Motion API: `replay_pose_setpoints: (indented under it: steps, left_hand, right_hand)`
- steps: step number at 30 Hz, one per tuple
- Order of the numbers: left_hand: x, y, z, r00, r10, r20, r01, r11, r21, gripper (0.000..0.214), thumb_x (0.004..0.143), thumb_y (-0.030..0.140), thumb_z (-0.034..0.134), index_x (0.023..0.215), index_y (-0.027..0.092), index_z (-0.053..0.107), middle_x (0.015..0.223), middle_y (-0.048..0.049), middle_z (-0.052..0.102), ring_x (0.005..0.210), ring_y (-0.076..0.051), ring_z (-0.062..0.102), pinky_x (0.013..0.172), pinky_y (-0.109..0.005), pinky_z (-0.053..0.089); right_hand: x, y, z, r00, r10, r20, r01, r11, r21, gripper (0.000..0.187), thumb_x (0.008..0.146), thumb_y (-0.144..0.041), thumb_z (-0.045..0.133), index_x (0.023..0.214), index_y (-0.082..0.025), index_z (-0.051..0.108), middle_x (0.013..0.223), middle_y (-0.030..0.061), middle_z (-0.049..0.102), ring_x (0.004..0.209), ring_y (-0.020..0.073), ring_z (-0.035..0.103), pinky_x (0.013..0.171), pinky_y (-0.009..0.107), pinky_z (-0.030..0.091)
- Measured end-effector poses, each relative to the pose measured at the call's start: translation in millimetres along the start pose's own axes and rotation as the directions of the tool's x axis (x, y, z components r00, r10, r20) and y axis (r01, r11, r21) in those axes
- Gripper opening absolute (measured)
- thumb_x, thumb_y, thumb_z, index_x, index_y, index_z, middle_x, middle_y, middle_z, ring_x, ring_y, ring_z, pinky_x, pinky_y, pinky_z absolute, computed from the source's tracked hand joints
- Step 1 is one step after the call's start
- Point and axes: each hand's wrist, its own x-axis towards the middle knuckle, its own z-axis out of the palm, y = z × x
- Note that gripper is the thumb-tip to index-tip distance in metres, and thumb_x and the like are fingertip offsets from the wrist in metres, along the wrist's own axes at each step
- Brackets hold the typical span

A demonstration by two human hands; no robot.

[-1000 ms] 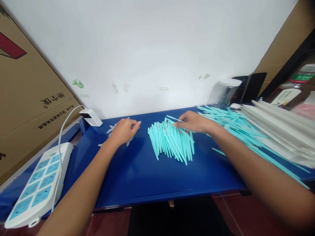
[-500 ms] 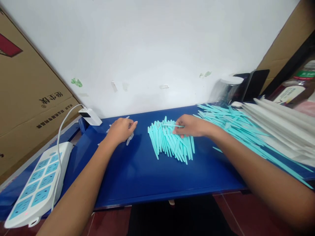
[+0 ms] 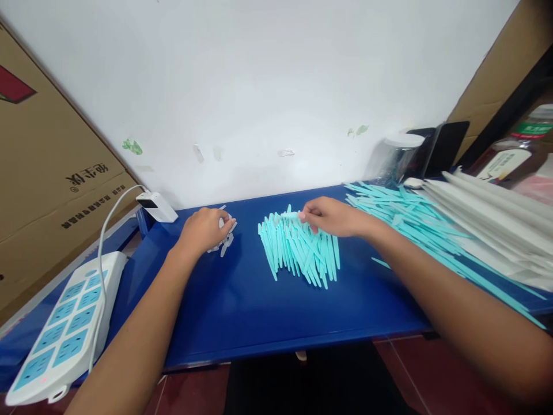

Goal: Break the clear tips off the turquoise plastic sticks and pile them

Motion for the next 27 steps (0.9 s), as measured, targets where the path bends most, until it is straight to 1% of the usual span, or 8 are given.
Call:
replay_pose_setpoints:
  steps: [3,7,10,13,17,24,26,27]
  left_hand:
    - [-3,7,-5.4,0.996,-0.001,-0.091,-0.003,0.999,-0.043,0.040,0.093,0.058,0.060,0.093,0.022,0.079,0.073,-0.0088,0.069,0.071,-0.027,0.062,0.061,-0.031,0.031]
    - [-10,33,-10.7,0.976,0.149,-0.158,-0.199,0.906,-0.374,0.053,0.100,0.062,0.050,0.093,0.017,0.078,0.066,-0.0026,0.060,0.062,-0.017,0.051,0.060,-0.028,0.031]
    - [-16,55,-6.9,0.954,0.296,-0.057,-0.266,0.739,-0.619,0.057,0.104,0.060,0.043,0.087,0.015,0.076,0.059,0.0021,0.045,0.057,-0.013,0.040,0.057,-0.027,0.028]
    - [-20,67,0.0,0.939,0.342,0.032,-0.197,0.612,-0.766,0.055,0.104,0.058,0.045,0.077,0.016,0.067,0.057,0.0043,0.037,0.054,-0.011,0.035,0.054,-0.026,0.026]
    - [-21,71,2.9,0.946,0.321,0.048,-0.128,0.507,-0.853,0.046,0.102,0.056,0.053,0.075,0.018,0.056,0.060,0.0043,0.044,0.054,-0.011,0.040,0.053,-0.025,0.030]
    - [-13,51,-6.4,0.969,0.244,0.022,-0.085,0.420,-0.904,0.046,0.099,0.050,0.054,0.066,0.020,0.047,0.059,0.0026,0.044,0.052,-0.012,0.044,0.053,-0.026,0.035]
    - [-8,37,-8.4,0.988,0.152,-0.039,-0.106,0.460,-0.882,0.045,0.099,0.049,0.052,0.065,0.021,0.044,0.060,0.0027,0.042,0.051,-0.012,0.042,0.053,-0.027,0.035]
    - [-6,30,-8.6,0.991,0.101,-0.088,-0.129,0.541,-0.831,0.045,0.099,0.047,0.050,0.064,0.021,0.041,0.059,0.0026,0.040,0.051,-0.012,0.041,0.054,-0.028,0.033]
  right_hand:
    - [0,-4,2,0.992,-0.130,-0.008,0.130,0.992,0.002,0.033,0.101,-0.043,0.051,0.087,-0.017,0.067,0.087,0.0073,0.076,0.062,0.0140,0.054,0.062,0.030,0.037]
    - [0,-10,8,0.964,-0.261,-0.051,0.262,0.965,0.018,0.033,0.101,-0.041,0.054,0.086,-0.017,0.071,0.083,0.0061,0.074,0.072,0.0169,0.060,0.067,0.030,0.039]
    - [2,-11,15,0.941,-0.327,-0.088,0.331,0.943,0.035,0.033,0.100,-0.044,0.058,0.092,-0.017,0.078,0.090,0.0064,0.076,0.080,0.0187,0.062,0.073,0.031,0.042]
    - [3,-11,22,0.927,-0.346,-0.144,0.355,0.934,0.043,0.030,0.098,-0.042,0.063,0.104,-0.020,0.082,0.099,0.0070,0.077,0.087,0.0199,0.064,0.078,0.033,0.044]
    - [2,-12,24,0.921,-0.345,-0.182,0.362,0.930,0.068,0.024,0.096,-0.037,0.066,0.102,-0.020,0.083,0.100,0.0063,0.079,0.088,0.0195,0.067,0.076,0.032,0.046]
    - [-8,-19,2,0.959,-0.282,-0.009,0.282,0.954,0.106,0.016,0.088,-0.030,0.070,0.085,-0.018,0.080,0.078,0.0039,0.077,0.071,0.0165,0.066,0.066,0.029,0.046]
    - [-8,-15,-6,0.985,-0.165,-0.055,0.170,0.980,0.101,0.014,0.085,-0.028,0.070,0.082,-0.018,0.078,0.079,0.0053,0.077,0.070,0.0166,0.066,0.064,0.028,0.045]
    - [-7,-12,-9,0.991,-0.090,-0.102,0.100,0.991,0.092,0.015,0.086,-0.029,0.070,0.081,-0.017,0.077,0.079,0.0063,0.077,0.069,0.0168,0.066,0.063,0.029,0.045]
